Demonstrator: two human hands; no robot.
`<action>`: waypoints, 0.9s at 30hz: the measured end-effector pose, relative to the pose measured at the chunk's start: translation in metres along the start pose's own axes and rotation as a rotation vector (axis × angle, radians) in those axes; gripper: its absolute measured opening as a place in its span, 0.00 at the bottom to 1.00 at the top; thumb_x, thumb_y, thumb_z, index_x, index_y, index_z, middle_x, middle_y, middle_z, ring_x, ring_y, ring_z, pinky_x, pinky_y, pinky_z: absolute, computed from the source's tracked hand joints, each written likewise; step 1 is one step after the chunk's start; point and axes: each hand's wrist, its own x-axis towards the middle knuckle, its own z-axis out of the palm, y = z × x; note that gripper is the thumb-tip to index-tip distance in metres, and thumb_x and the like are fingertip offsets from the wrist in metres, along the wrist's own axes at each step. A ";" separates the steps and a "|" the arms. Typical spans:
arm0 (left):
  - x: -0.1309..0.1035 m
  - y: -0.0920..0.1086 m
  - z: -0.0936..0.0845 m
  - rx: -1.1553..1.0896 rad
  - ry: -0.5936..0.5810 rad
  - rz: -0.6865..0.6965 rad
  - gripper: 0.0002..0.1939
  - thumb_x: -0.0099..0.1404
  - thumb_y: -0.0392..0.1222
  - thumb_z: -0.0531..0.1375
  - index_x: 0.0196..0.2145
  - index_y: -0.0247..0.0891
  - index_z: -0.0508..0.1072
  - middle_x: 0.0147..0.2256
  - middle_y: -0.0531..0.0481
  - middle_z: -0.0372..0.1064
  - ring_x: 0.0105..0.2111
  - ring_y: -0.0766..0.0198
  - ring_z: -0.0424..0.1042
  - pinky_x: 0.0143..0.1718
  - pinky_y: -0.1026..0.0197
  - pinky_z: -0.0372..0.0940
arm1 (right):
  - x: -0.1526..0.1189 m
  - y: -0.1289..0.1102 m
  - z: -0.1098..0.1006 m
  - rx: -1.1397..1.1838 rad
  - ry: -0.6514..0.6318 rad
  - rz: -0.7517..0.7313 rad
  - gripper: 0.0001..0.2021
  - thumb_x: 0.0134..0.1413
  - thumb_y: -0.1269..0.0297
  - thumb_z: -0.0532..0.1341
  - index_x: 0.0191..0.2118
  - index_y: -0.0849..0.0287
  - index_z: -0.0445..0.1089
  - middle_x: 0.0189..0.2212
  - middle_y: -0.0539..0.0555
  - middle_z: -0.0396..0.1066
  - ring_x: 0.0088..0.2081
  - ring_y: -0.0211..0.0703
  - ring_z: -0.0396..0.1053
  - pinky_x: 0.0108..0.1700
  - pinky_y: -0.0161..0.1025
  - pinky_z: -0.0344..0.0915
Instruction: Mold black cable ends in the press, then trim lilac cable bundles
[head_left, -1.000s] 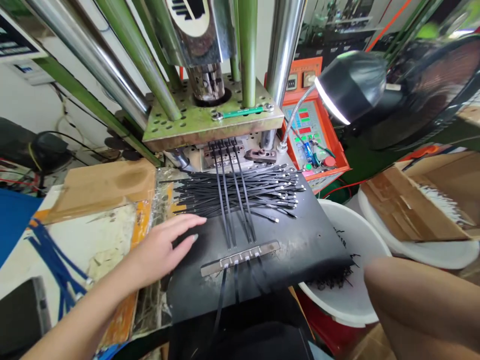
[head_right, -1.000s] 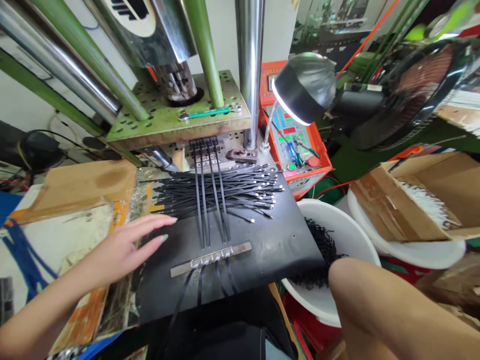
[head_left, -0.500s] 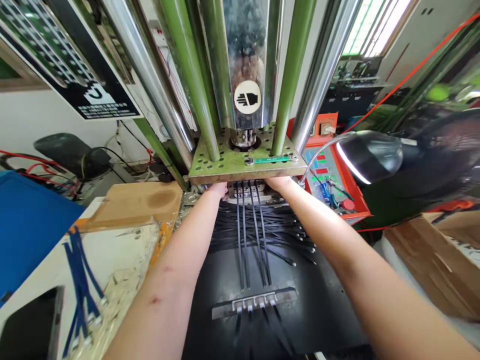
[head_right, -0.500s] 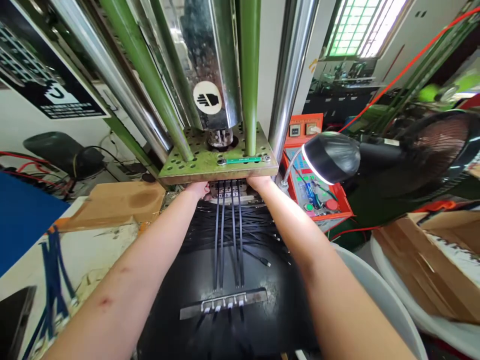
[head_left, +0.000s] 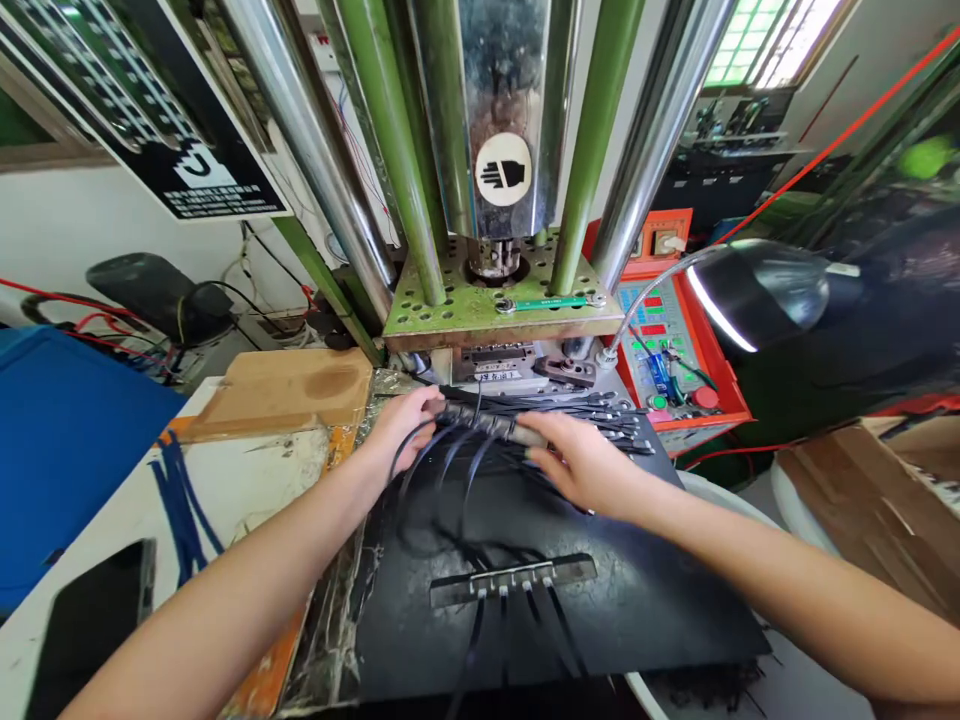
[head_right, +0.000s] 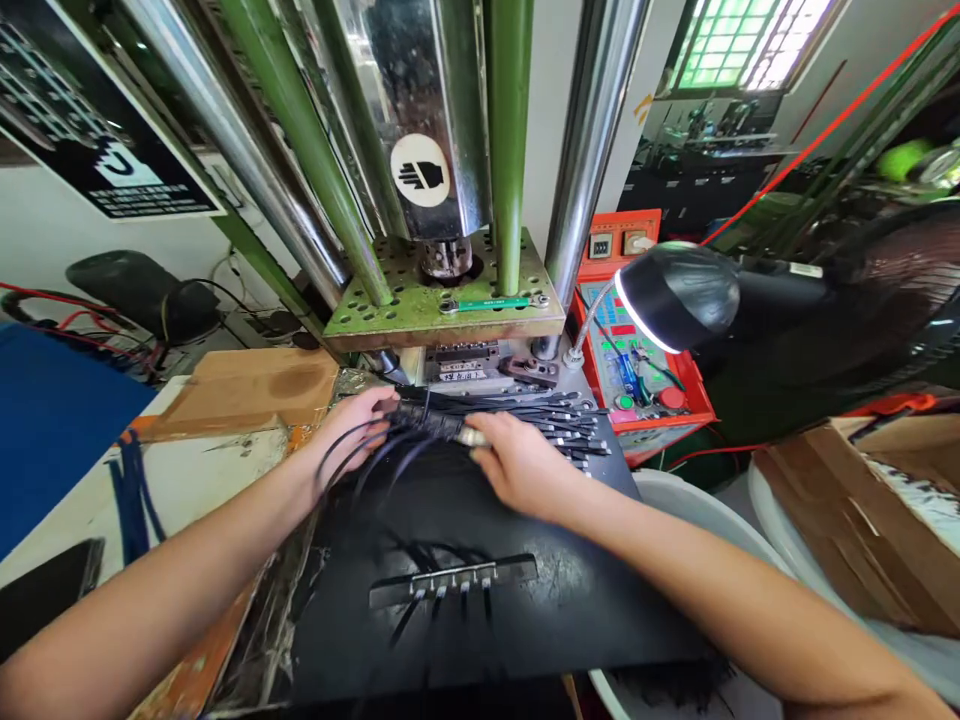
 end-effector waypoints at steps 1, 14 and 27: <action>-0.013 -0.006 -0.012 0.067 -0.040 -0.004 0.09 0.52 0.42 0.63 0.22 0.36 0.67 0.12 0.63 0.47 0.09 0.77 0.44 0.10 0.71 0.36 | -0.020 -0.008 0.002 0.075 -0.058 -0.029 0.22 0.60 0.67 0.57 0.59 0.62 0.61 0.50 0.62 0.70 0.50 0.48 0.70 0.52 0.44 0.69; -0.061 -0.058 0.024 0.237 -0.226 -0.002 0.14 0.53 0.48 0.62 0.24 0.39 0.60 0.15 0.63 0.48 0.11 0.78 0.44 0.13 0.71 0.35 | -0.095 -0.016 0.018 -0.162 0.222 -0.199 0.11 0.64 0.70 0.55 0.48 0.65 0.70 0.45 0.65 0.74 0.46 0.51 0.72 0.47 0.49 0.74; -0.066 -0.057 0.058 0.708 -0.535 0.604 0.10 0.61 0.47 0.57 0.27 0.39 0.67 0.23 0.57 0.59 0.25 0.66 0.57 0.29 0.64 0.54 | -0.093 -0.037 -0.059 0.158 0.605 0.166 0.10 0.65 0.66 0.55 0.40 0.54 0.74 0.28 0.50 0.76 0.33 0.41 0.75 0.41 0.39 0.73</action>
